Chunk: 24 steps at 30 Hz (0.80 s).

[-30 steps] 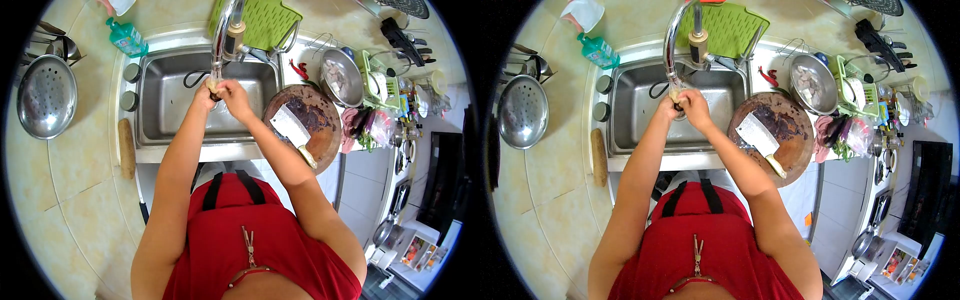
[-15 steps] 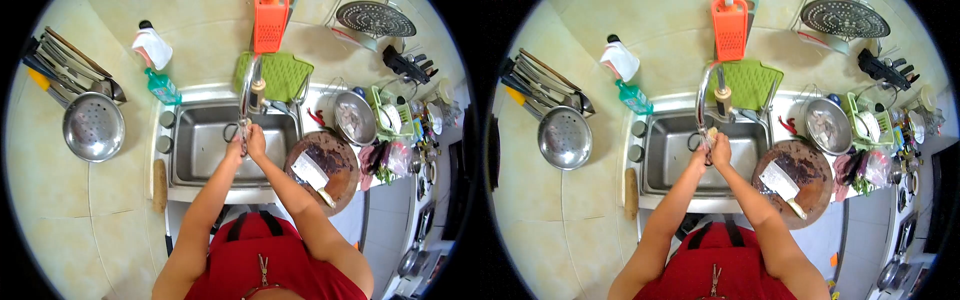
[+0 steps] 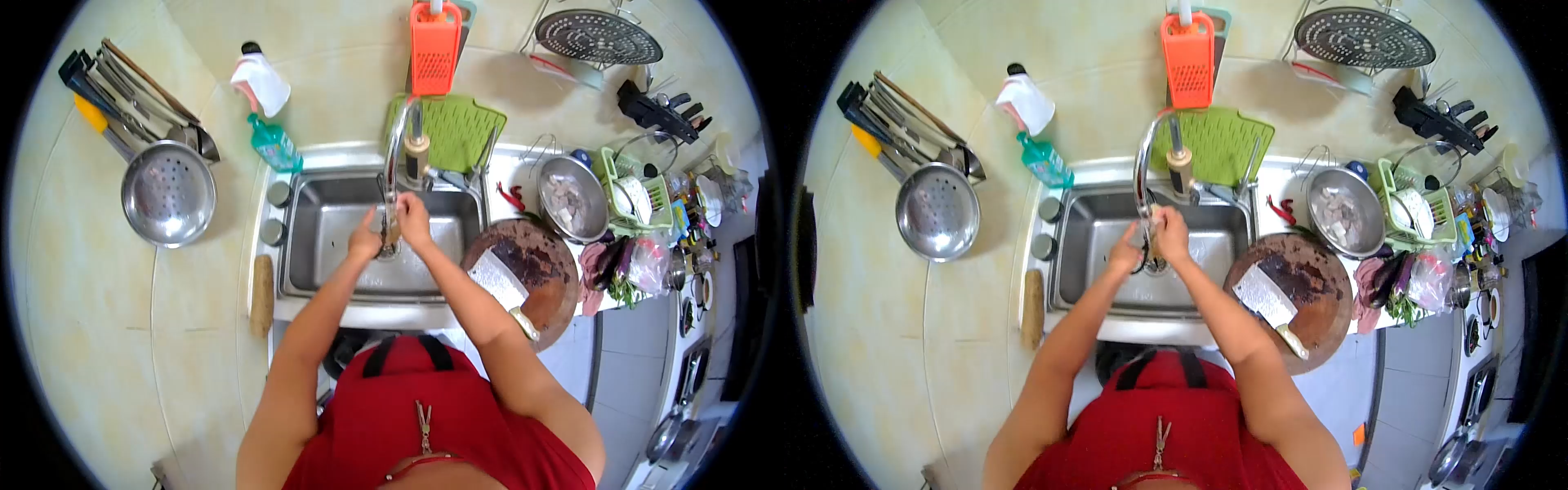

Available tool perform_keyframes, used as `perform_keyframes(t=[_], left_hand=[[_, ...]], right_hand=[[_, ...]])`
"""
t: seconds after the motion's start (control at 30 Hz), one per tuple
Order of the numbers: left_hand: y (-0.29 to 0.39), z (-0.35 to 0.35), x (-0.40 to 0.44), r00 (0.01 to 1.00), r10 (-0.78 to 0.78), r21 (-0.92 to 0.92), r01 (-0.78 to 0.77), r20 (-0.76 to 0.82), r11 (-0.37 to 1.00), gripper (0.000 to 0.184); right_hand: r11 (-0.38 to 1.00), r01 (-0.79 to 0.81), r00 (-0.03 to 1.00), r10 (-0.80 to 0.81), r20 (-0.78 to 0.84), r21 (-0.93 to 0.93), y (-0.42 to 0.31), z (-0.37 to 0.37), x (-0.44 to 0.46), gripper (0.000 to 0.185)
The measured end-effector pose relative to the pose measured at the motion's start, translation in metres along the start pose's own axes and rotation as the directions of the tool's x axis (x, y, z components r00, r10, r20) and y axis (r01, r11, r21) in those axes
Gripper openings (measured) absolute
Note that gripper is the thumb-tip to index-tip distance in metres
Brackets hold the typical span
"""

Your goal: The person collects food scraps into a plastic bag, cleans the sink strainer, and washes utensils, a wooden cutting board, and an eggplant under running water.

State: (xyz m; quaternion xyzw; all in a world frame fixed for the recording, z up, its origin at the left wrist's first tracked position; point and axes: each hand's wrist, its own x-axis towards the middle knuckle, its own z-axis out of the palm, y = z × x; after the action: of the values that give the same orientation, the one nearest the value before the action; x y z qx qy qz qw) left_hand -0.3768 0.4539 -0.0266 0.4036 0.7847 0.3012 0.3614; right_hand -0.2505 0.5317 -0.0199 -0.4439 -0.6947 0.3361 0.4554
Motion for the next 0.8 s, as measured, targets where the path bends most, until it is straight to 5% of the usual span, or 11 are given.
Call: perform_keyframes(t=[0.1, 0.13, 0.27, 0.43, 0.5, 0.57, 0.63, 0.8], left_hand=[[-0.005, -0.021, 0.005, 0.999, 0.021, 0.04, -0.019, -0.045, 0.999, 0.056], [0.002, -0.033, 0.004, 0.998, 0.055, 0.126, -0.056, 0.008, 0.99, 0.053], [0.016, -0.066, 0.003, 0.978, 0.148, 0.26, -0.182, 0.144, 0.948, 0.041], [0.043, -0.092, -0.029, 0.947, 0.044, -0.123, -0.005, 0.318, 0.992, 0.041], [0.032, -0.094, -0.026, 0.94, 0.007, -0.135, 0.041, 0.34, 0.99, 0.039], [0.017, -0.088, -0.023, 0.983, 0.033, 0.025, -0.038, 0.18, 0.999, 0.033], [0.003, -0.086, -0.02, 0.997, 0.076, 0.17, -0.08, 0.032, 0.982, 0.03], [0.016, -0.094, -0.034, 0.993, 0.114, 0.303, -0.1, -0.029, 0.948, 0.027]], right_hand=[[0.981, -0.166, 0.974, 0.147, 0.173, 0.099, 0.015, -0.01, -0.002, 0.006], [0.931, -0.255, 0.955, 0.2, 0.219, 0.263, 0.013, -0.011, -0.006, 0.006], [0.52, -0.536, 0.833, 0.452, 0.318, 0.665, -0.029, -0.023, -0.003, 0.008], [0.13, -0.499, 0.735, 0.587, 0.339, 0.857, -0.012, -0.025, 0.011, 0.009], [0.12, -0.485, 0.733, 0.597, 0.327, 0.866, -0.004, -0.031, 0.015, 0.013], [0.12, -0.488, 0.736, 0.589, 0.333, 0.865, 0.0, -0.041, 0.019, 0.015], [0.18, -0.507, 0.729, 0.611, 0.308, 0.843, 0.011, -0.047, 0.02, 0.018], [0.391, -0.593, 0.736, 0.618, 0.277, 0.704, 0.03, -0.06, 0.017, 0.016]])
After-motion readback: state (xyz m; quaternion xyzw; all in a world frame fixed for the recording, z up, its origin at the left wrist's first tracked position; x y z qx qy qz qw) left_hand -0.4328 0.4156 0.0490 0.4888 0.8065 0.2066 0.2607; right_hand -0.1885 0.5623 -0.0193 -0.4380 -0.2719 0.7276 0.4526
